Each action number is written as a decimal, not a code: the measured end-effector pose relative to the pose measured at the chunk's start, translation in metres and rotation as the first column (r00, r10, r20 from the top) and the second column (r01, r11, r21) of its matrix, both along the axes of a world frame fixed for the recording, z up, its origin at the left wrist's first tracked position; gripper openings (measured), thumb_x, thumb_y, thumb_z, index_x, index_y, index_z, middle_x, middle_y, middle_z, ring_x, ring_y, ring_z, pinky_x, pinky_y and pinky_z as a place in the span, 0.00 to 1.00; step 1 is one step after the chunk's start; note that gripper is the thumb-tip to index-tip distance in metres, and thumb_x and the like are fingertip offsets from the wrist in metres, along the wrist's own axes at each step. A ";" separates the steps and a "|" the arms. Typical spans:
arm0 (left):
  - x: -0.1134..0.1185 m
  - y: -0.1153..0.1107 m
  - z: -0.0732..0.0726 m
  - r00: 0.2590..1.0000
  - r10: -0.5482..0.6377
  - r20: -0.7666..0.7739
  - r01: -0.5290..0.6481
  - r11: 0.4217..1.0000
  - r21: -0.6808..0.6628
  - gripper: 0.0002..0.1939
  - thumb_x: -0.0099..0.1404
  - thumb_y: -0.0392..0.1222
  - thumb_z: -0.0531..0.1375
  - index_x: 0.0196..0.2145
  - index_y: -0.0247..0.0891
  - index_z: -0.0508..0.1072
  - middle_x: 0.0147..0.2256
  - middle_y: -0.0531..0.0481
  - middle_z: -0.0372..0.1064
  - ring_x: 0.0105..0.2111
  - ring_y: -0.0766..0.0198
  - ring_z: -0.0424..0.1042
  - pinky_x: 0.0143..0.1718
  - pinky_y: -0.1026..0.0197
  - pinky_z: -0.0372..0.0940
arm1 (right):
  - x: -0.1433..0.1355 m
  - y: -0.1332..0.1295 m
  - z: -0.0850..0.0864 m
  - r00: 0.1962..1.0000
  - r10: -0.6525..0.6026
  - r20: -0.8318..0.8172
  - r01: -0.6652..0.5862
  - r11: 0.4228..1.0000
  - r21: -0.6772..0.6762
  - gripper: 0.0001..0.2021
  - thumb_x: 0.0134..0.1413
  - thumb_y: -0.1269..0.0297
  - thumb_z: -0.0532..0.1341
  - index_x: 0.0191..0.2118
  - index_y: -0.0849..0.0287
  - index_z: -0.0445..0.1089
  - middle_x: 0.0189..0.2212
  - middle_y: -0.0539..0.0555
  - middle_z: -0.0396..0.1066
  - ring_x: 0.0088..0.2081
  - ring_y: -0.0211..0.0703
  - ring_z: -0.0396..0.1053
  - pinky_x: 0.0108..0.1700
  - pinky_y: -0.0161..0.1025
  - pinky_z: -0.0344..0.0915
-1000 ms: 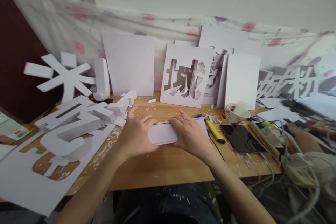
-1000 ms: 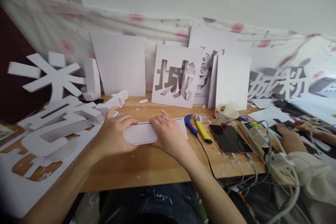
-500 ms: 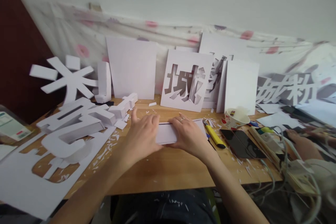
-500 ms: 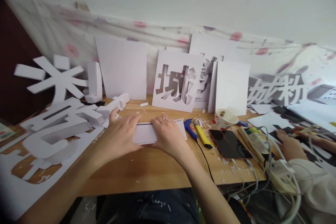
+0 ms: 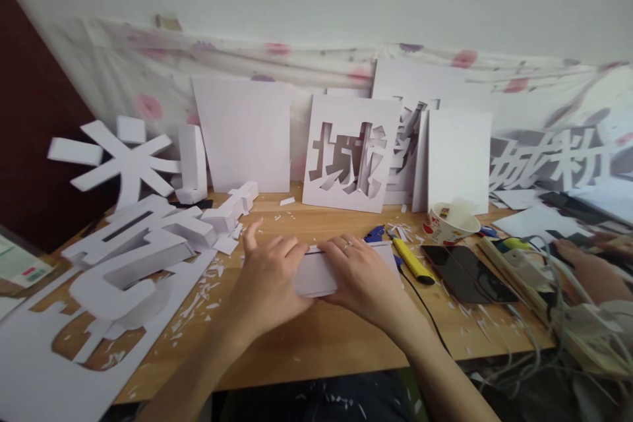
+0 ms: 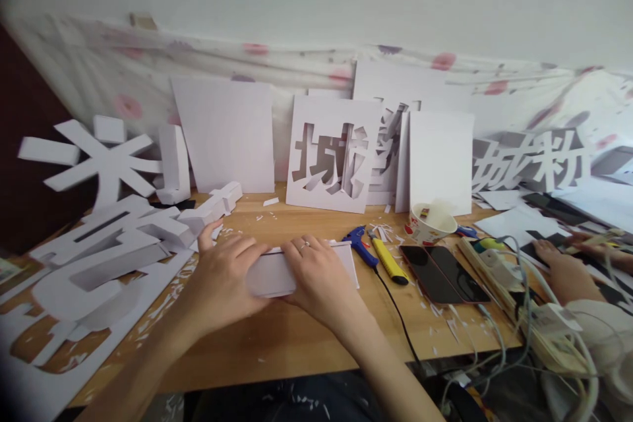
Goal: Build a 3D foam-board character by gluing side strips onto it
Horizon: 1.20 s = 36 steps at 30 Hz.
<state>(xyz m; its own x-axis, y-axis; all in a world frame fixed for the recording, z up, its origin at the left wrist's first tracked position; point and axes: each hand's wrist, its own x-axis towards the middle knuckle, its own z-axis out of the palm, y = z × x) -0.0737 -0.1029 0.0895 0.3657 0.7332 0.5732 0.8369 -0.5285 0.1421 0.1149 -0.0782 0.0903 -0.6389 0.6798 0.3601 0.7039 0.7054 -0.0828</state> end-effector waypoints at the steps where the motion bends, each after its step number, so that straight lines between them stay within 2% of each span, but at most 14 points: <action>1: -0.001 0.000 -0.001 1.000 -0.005 0.000 0.005 1.000 0.018 0.16 0.53 0.48 0.64 0.37 0.38 0.73 0.30 0.51 0.73 0.33 0.54 0.74 0.63 0.30 0.40 | 0.000 -0.001 0.001 1.000 -0.002 0.006 0.002 1.000 -0.004 0.23 0.43 0.62 0.74 0.45 0.63 0.68 0.41 0.61 0.73 0.43 0.58 0.70 0.44 0.51 0.68; 4: -0.005 0.000 -0.008 0.997 -0.070 0.042 0.067 0.995 0.080 0.19 0.56 0.48 0.64 0.43 0.37 0.72 0.33 0.49 0.74 0.35 0.54 0.74 0.62 0.35 0.49 | -0.001 -0.004 0.002 1.000 0.000 0.016 0.000 1.000 -0.016 0.24 0.44 0.62 0.74 0.45 0.64 0.68 0.41 0.61 0.73 0.43 0.58 0.70 0.44 0.52 0.69; 8: -0.010 -0.001 -0.016 0.985 -0.120 0.127 0.111 0.991 0.081 0.36 0.56 0.46 0.67 0.59 0.34 0.62 0.45 0.42 0.75 0.45 0.52 0.72 0.52 0.49 0.65 | -0.002 -0.008 0.000 0.999 -0.036 0.012 0.036 0.999 0.031 0.31 0.40 0.62 0.75 0.50 0.67 0.66 0.41 0.63 0.73 0.43 0.60 0.70 0.44 0.53 0.70; 11: -0.010 -0.004 -0.019 0.983 -0.103 0.155 0.099 0.995 0.033 0.43 0.54 0.44 0.69 0.63 0.35 0.56 0.45 0.45 0.75 0.42 0.55 0.72 0.45 0.55 0.68 | -0.003 -0.011 -0.005 0.999 -0.048 -0.011 0.049 0.991 0.121 0.34 0.38 0.65 0.75 0.51 0.70 0.64 0.40 0.65 0.74 0.42 0.60 0.71 0.43 0.52 0.71; 14: -0.009 -0.008 -0.021 0.981 -0.097 0.166 0.094 0.995 0.027 0.46 0.53 0.43 0.70 0.64 0.37 0.54 0.44 0.47 0.75 0.39 0.57 0.72 0.41 0.57 0.69 | -0.002 -0.016 -0.009 0.999 -0.038 -0.024 0.042 0.981 0.189 0.35 0.38 0.67 0.73 0.53 0.72 0.62 0.40 0.66 0.74 0.42 0.59 0.71 0.43 0.50 0.72; 18: -0.007 -0.012 -0.025 0.985 -0.088 0.147 0.075 0.993 0.094 0.38 0.56 0.42 0.68 0.61 0.33 0.60 0.43 0.44 0.75 0.40 0.55 0.72 0.43 0.54 0.70 | 0.001 -0.023 -0.015 0.999 -0.030 -0.042 0.038 0.981 0.190 0.33 0.40 0.69 0.71 0.54 0.70 0.62 0.42 0.65 0.74 0.43 0.59 0.70 0.44 0.51 0.71; 21: -0.005 -0.014 -0.027 0.989 -0.105 0.102 0.089 0.984 0.154 0.26 0.56 0.41 0.67 0.51 0.31 0.69 0.39 0.43 0.75 0.38 0.53 0.71 0.40 0.52 0.70 | 0.004 -0.026 -0.021 0.996 -0.009 -0.084 0.023 0.987 0.162 0.28 0.43 0.68 0.71 0.51 0.66 0.64 0.44 0.62 0.74 0.45 0.58 0.70 0.47 0.51 0.70; 23: -0.004 -0.015 -0.029 0.987 -0.126 0.096 0.110 0.982 0.154 0.21 0.56 0.40 0.66 0.47 0.32 0.71 0.37 0.44 0.74 0.36 0.53 0.71 0.38 0.52 0.71 | 0.005 -0.027 -0.024 0.995 -0.003 -0.096 0.017 0.988 0.152 0.27 0.45 0.66 0.71 0.51 0.66 0.64 0.44 0.61 0.74 0.45 0.57 0.69 0.48 0.50 0.69; 31: -0.006 -0.028 -0.040 0.991 -0.122 0.058 0.112 0.982 0.154 0.22 0.59 0.38 0.64 0.51 0.32 0.70 0.40 0.43 0.74 0.38 0.54 0.70 0.39 0.52 0.71 | 0.005 -0.041 -0.034 0.994 -0.023 -0.111 0.042 0.984 0.174 0.27 0.45 0.67 0.72 0.51 0.67 0.65 0.45 0.61 0.73 0.45 0.56 0.68 0.47 0.50 0.67; 36: -0.004 -0.025 -0.034 0.989 -0.128 0.079 0.112 0.976 0.186 0.19 0.56 0.35 0.63 0.47 0.32 0.71 0.37 0.45 0.74 0.36 0.54 0.70 0.38 0.53 0.70 | 0.006 -0.039 -0.033 0.995 -0.008 -0.104 0.025 0.987 0.160 0.28 0.44 0.67 0.72 0.52 0.67 0.64 0.45 0.62 0.74 0.44 0.56 0.68 0.47 0.50 0.68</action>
